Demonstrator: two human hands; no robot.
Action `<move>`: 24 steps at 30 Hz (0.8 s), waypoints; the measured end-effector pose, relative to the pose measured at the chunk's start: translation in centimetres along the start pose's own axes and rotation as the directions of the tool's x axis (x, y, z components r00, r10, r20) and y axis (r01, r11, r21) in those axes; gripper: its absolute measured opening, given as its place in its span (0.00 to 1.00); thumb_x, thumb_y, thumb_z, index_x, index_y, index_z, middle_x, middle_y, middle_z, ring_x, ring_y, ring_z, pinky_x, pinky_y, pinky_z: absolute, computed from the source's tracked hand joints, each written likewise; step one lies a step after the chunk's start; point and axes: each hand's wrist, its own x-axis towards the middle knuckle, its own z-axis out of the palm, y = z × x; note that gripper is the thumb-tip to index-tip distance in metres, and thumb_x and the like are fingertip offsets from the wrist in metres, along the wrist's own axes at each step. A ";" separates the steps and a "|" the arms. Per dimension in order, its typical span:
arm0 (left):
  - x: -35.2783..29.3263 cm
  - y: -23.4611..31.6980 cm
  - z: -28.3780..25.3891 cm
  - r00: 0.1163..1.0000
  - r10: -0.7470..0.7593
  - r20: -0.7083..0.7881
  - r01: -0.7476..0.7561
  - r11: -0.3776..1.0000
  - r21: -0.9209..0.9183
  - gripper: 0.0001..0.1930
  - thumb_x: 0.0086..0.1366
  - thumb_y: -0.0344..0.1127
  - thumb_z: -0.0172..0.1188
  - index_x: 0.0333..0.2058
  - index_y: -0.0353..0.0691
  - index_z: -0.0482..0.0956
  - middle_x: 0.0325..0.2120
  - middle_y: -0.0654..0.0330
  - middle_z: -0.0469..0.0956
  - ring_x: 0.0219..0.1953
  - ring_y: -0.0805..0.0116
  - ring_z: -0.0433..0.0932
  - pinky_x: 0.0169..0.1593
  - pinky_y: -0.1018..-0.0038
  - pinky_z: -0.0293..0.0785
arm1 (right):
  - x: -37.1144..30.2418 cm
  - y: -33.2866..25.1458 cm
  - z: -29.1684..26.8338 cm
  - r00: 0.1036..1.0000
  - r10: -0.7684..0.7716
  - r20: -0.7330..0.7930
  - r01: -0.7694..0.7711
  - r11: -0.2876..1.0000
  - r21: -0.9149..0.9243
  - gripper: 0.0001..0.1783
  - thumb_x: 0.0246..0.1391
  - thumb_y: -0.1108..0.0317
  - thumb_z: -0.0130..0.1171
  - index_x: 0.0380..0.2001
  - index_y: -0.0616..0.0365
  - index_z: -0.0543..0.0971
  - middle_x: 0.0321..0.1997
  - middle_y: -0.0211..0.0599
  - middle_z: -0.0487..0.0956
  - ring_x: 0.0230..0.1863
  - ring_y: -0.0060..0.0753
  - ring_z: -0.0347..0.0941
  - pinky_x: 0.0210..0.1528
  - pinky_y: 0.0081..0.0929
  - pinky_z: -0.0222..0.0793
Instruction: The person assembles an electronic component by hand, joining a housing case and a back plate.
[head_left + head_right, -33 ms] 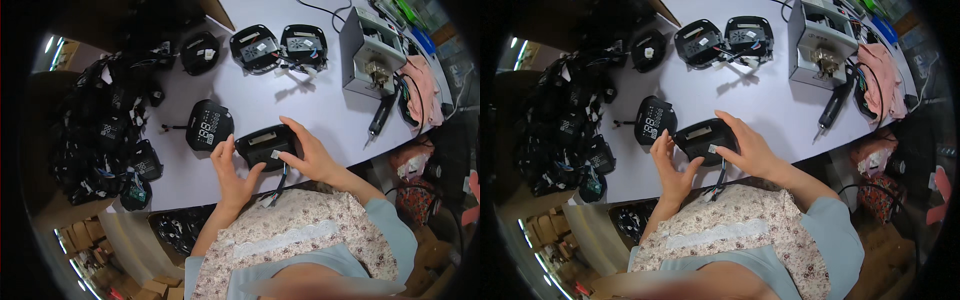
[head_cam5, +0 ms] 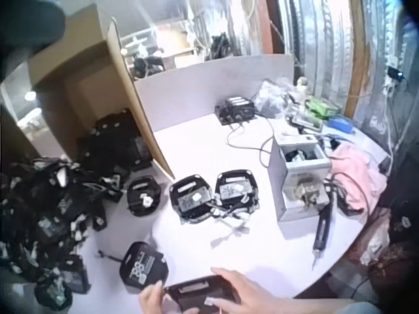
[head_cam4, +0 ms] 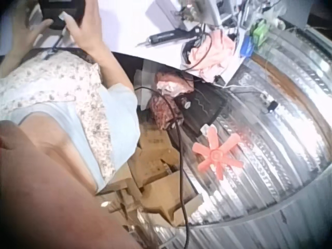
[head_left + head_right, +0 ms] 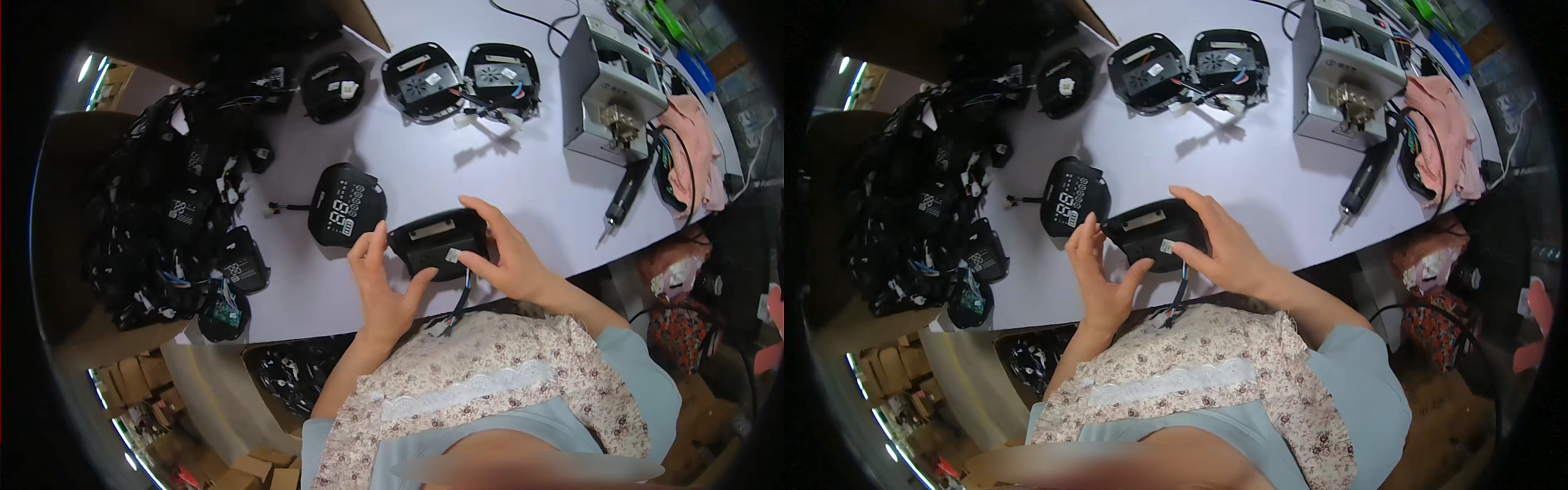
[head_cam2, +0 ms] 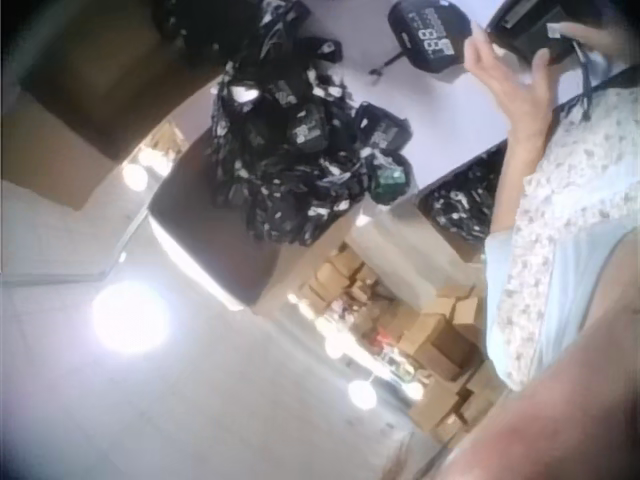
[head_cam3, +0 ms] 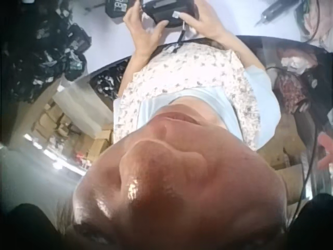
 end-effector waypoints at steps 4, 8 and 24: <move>3.4 0.7 -2.8 0.992 0.111 0.055 -0.115 0.991 0.071 0.39 0.57 0.32 0.73 0.65 0.35 0.65 0.57 0.51 0.68 0.59 0.53 0.69 0.65 0.62 0.65 | 0.7 0.3 -0.1 0.989 0.147 0.020 -0.147 0.954 0.261 0.38 0.59 0.70 0.64 0.70 0.54 0.62 0.62 0.45 0.70 0.60 0.36 0.72 0.61 0.34 0.71; 14.1 -3.0 -8.1 0.986 0.134 -0.094 -0.119 0.982 0.149 0.21 0.66 0.31 0.61 0.57 0.35 0.74 0.54 0.50 0.74 0.59 0.58 0.72 0.64 0.65 0.65 | 1.1 0.6 -0.5 0.981 0.194 0.002 -0.184 0.926 0.328 0.38 0.58 0.73 0.65 0.70 0.54 0.63 0.62 0.42 0.70 0.60 0.33 0.72 0.59 0.32 0.73; 33.0 -16.3 -6.0 0.971 -0.091 0.219 -0.003 0.919 0.395 0.48 0.50 0.54 0.77 0.65 0.35 0.68 0.59 0.43 0.69 0.62 0.46 0.70 0.65 0.58 0.68 | 1.5 1.2 -0.8 0.997 0.026 -0.073 -0.017 0.993 0.120 0.37 0.54 0.70 0.69 0.67 0.52 0.68 0.52 0.39 0.74 0.44 0.33 0.76 0.44 0.27 0.74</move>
